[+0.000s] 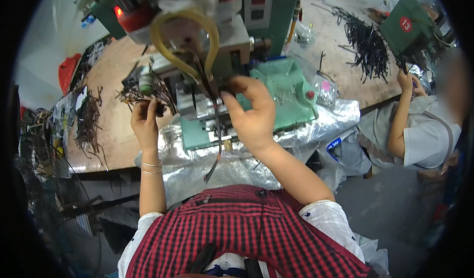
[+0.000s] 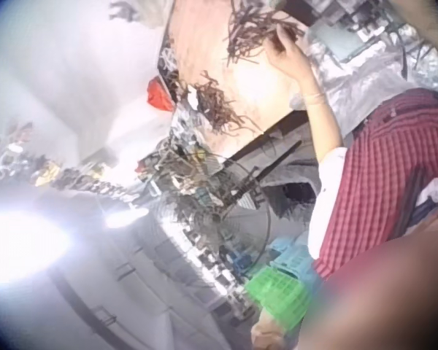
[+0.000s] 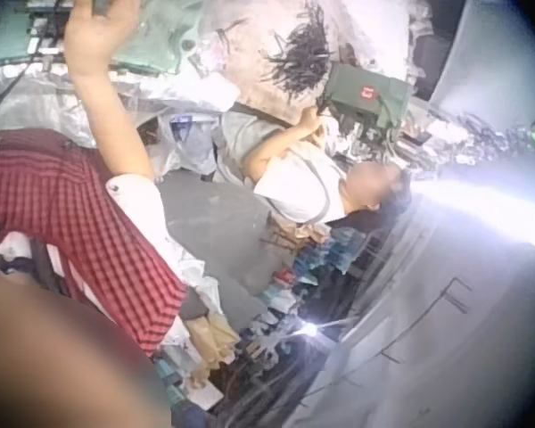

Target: The person repeatedly picks a black wire and a small metallic component, places them into a green press machine, and operates the lever to crimp the component onto the wire. Finished units are placed into a green tray on the table.

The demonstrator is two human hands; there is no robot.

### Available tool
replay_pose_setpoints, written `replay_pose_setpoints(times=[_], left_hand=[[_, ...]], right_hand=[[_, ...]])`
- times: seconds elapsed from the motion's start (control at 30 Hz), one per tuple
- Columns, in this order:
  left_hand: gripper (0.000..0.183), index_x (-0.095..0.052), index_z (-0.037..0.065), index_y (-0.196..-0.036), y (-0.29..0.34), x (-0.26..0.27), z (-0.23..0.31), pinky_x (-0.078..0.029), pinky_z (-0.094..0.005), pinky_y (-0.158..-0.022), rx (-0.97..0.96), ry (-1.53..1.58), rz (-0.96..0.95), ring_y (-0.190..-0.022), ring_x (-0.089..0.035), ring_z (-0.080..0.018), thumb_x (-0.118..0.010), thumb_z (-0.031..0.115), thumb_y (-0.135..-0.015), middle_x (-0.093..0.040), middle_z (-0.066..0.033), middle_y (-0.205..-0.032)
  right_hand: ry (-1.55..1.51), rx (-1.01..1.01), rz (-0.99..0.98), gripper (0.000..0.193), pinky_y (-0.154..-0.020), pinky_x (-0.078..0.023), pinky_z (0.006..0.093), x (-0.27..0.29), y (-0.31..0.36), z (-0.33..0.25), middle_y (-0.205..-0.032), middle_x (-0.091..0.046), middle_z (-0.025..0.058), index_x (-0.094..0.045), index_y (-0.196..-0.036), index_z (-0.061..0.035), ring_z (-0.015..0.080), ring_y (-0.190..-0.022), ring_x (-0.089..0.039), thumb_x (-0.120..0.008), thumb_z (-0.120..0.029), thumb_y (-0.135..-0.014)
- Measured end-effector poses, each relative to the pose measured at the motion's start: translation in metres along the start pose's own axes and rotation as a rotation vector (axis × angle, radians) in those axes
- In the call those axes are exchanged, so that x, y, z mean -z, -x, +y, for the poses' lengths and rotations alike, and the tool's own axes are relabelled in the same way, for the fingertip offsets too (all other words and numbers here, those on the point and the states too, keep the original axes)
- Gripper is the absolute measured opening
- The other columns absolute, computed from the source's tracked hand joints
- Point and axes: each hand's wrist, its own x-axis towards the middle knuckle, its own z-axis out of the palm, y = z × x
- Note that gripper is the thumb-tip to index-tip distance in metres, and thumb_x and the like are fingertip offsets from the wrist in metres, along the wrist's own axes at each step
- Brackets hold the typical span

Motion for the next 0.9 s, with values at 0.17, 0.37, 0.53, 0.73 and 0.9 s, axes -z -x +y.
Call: replay_pose_setpoints(times=[0.17,0.37,0.53,0.73,0.9], left_hand=[[0.014,-0.06,-0.004,-0.107,0.013,-0.026,0.065,-0.058,-0.0301,-0.077,-0.314,0.129,0.063,-0.083,-0.069,-0.0182,-0.063,-0.008,-0.094,-0.07,-0.0127,-0.093],[0.023,-0.065,0.004,-0.098,0.028,-0.037,0.106,-0.052,-0.031,-0.056,-0.875,-0.238,-0.244,-0.069,-0.065,-0.0191,-0.08,0.003,-0.081,-0.072,-0.0172,-0.104],[0.023,-0.07,0.006,-0.09,0.041,-0.065,0.107,-0.042,-0.0242,-0.047,-1.07,-0.401,-0.453,-0.059,-0.055,-0.0122,-0.085,0.013,-0.074,-0.072,-0.0136,-0.103],[0.02,-0.067,0.008,-0.083,0.031,-0.083,0.089,-0.041,-0.0217,-0.045,-1.164,-0.362,-0.389,-0.054,-0.055,-0.0085,-0.084,0.011,-0.073,-0.073,-0.012,-0.098],[0.023,-0.067,0.009,-0.084,0.03,-0.083,0.089,-0.04,-0.0214,-0.044,-1.13,-0.375,-0.395,-0.053,-0.055,-0.0082,-0.086,0.015,-0.073,-0.074,-0.0101,-0.095]], right_hand=[[-0.276,-0.146,-0.017,0.041,-0.089,-0.052,0.0291,-0.007,0.007,-0.009,-0.111,-0.069,0.0087,-0.059,-0.123,0.0027,0.0149,-0.096,-0.066,-0.073,0.002,-0.085],[-0.206,-0.09,-0.138,0.06,-0.098,-0.048,0.0334,-0.004,0.01,-0.042,-0.121,-0.065,0.0119,-0.05,-0.138,0.0018,0.019,-0.109,-0.063,-0.071,0.001,-0.083],[0.175,0.096,-0.349,0.057,-0.098,-0.051,0.0429,0.027,-0.009,-0.053,-0.128,-0.063,0.0208,-0.053,-0.137,0.0025,0.033,-0.111,-0.066,-0.069,-0.003,-0.083],[0.065,-0.133,-0.004,0.041,-0.089,-0.05,0.0277,0.084,-0.045,-0.001,-0.105,-0.069,0.0066,-0.06,-0.133,-0.0047,0.0144,-0.1,-0.064,-0.067,-0.003,-0.093],[0.472,-0.077,0.131,0.022,-0.073,-0.047,0.0248,0.122,-0.017,0.077,-0.084,-0.062,0.0032,-0.066,-0.116,-0.0012,0.0099,-0.078,-0.057,-0.065,-0.008,-0.095]])
